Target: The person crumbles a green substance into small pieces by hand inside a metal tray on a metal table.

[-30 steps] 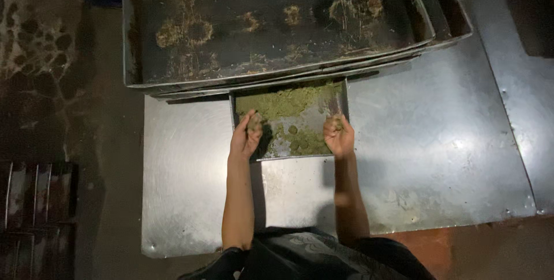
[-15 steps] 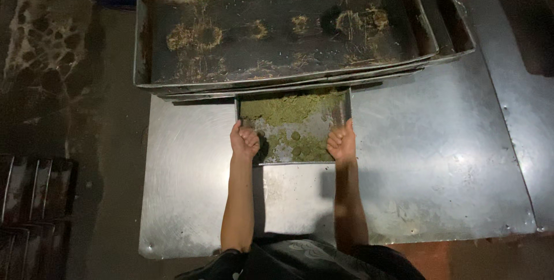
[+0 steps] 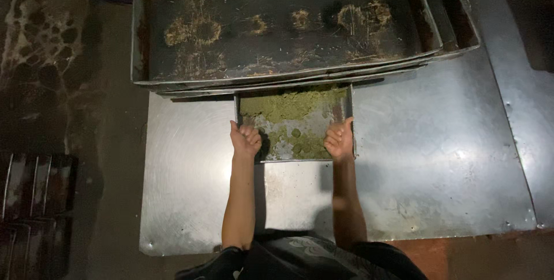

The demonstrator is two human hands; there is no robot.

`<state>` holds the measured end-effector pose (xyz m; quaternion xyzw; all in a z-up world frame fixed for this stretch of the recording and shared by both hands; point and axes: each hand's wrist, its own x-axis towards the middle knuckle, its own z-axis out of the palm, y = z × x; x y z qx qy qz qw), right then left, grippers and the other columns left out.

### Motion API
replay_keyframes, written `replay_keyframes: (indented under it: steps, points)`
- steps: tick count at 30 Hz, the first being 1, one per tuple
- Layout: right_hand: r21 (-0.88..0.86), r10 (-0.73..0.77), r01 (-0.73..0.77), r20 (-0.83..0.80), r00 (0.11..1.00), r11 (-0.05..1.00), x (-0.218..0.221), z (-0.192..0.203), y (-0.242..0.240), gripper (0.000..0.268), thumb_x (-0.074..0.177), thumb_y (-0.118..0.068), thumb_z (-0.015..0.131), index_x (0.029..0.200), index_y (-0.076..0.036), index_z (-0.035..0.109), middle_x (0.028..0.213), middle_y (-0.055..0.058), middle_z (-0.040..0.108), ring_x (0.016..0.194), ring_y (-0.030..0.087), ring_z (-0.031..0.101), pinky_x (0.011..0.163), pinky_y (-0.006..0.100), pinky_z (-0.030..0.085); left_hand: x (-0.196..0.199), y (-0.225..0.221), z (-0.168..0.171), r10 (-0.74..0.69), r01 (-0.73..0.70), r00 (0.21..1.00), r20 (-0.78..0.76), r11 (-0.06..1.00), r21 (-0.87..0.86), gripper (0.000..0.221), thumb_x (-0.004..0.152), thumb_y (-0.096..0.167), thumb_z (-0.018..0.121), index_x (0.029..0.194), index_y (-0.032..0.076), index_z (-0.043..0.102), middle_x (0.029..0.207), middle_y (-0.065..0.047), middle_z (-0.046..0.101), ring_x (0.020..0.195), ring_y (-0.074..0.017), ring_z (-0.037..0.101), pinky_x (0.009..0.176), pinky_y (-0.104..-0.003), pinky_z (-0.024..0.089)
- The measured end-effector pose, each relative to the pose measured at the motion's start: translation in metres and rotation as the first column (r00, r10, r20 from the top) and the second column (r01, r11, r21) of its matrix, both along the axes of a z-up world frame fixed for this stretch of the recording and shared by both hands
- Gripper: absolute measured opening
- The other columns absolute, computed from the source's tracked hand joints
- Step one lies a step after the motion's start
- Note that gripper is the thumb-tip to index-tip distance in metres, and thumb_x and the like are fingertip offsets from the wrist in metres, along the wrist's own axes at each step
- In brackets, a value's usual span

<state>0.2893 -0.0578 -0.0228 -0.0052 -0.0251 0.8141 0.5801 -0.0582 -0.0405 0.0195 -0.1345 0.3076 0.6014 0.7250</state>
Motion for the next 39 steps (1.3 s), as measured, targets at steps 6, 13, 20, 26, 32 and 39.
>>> replay_keyframes:
  steps: [6, 13, 20, 26, 32, 39]
  points:
    - [-0.305, -0.028, 0.143, 0.354, 0.935, 0.942, -0.013, 0.028, -0.001, 0.034, 0.108, -0.033, 0.046, 0.092, -0.007, 0.061, 0.088, 0.007, 0.063, 0.071, 0.016, 0.06, 0.062, 0.026, 0.053, 0.003, -0.001, 0.013, -0.076, 0.084, 0.987, -0.142, 0.995, 0.053, 0.027, 0.104, 0.034, 0.049, 0.093, 0.011, 0.057, 0.081, -0.003, 0.057, 0.063, -0.0136, 0.052, 0.052, -0.025, 0.043]
    - [0.021, -0.038, 0.037, 0.052, 0.998, 0.999, -0.013, 0.034, -0.005, 0.019, 0.114, -0.014, 0.05, 0.11, 0.0, 0.062, 0.094, 0.009, 0.068, 0.078, 0.015, 0.056, 0.063, 0.024, 0.047, 0.006, -0.003, 0.024, -0.071, 0.088, 0.992, -0.102, 0.98, 0.18, 0.021, 0.103, 0.03, 0.06, 0.107, 0.009, 0.063, 0.083, -0.004, 0.061, 0.061, -0.0127, 0.054, 0.046, -0.024, 0.042]
    - [-0.281, -0.03, 0.093, 0.22, 0.975, 0.955, -0.005, 0.013, -0.003, 0.046, 0.106, -0.05, 0.051, 0.083, -0.011, 0.059, 0.083, 0.001, 0.061, 0.059, 0.007, 0.044, 0.042, 0.02, 0.035, -0.007, 0.003, -0.001, -0.054, 0.05, 0.997, 0.061, 0.996, 0.071, 0.036, 0.101, 0.045, 0.055, 0.082, 0.014, 0.055, 0.069, -0.001, 0.052, 0.053, -0.0118, 0.045, 0.04, -0.025, 0.034]
    - [-0.109, -0.111, 0.195, 0.522, 0.846, 0.975, -0.012, 0.025, -0.009, 0.062, 0.107, -0.063, 0.05, 0.063, -0.02, 0.039, 0.053, -0.008, 0.042, 0.039, 0.007, 0.032, 0.03, 0.023, 0.029, -0.015, 0.007, -0.023, -0.013, 0.015, 1.0, -0.018, 0.995, 0.099, 0.048, 0.103, 0.043, 0.063, 0.065, 0.021, 0.046, 0.053, 0.003, 0.041, 0.038, -0.0105, 0.033, 0.031, -0.027, 0.028]
    - [-0.3, -0.029, 0.228, 0.546, 0.838, 0.926, -0.019, 0.046, -0.016, 0.02, 0.1, -0.02, 0.047, 0.103, -0.008, 0.063, 0.093, 0.005, 0.061, 0.078, 0.015, 0.054, 0.06, 0.023, 0.048, -0.006, 0.006, 0.004, 0.026, -0.025, 0.991, -0.13, 1.0, 0.006, 0.041, 0.112, 0.043, 0.047, 0.086, 0.013, 0.056, 0.088, -0.003, 0.061, 0.073, -0.0125, 0.057, 0.061, -0.022, 0.048]
    - [-0.21, -0.062, 0.122, 0.274, 0.96, 0.97, 0.004, 0.02, -0.015, 0.015, 0.104, -0.022, 0.056, 0.093, -0.012, 0.058, 0.083, -0.001, 0.054, 0.063, 0.007, 0.045, 0.042, 0.019, 0.03, -0.012, -0.005, 0.024, 0.048, -0.047, 0.999, -0.002, 0.993, 0.112, 0.067, 0.095, 0.071, 0.046, 0.055, 0.019, 0.036, 0.053, 0.002, 0.038, 0.042, -0.0104, 0.032, 0.034, -0.025, 0.027]
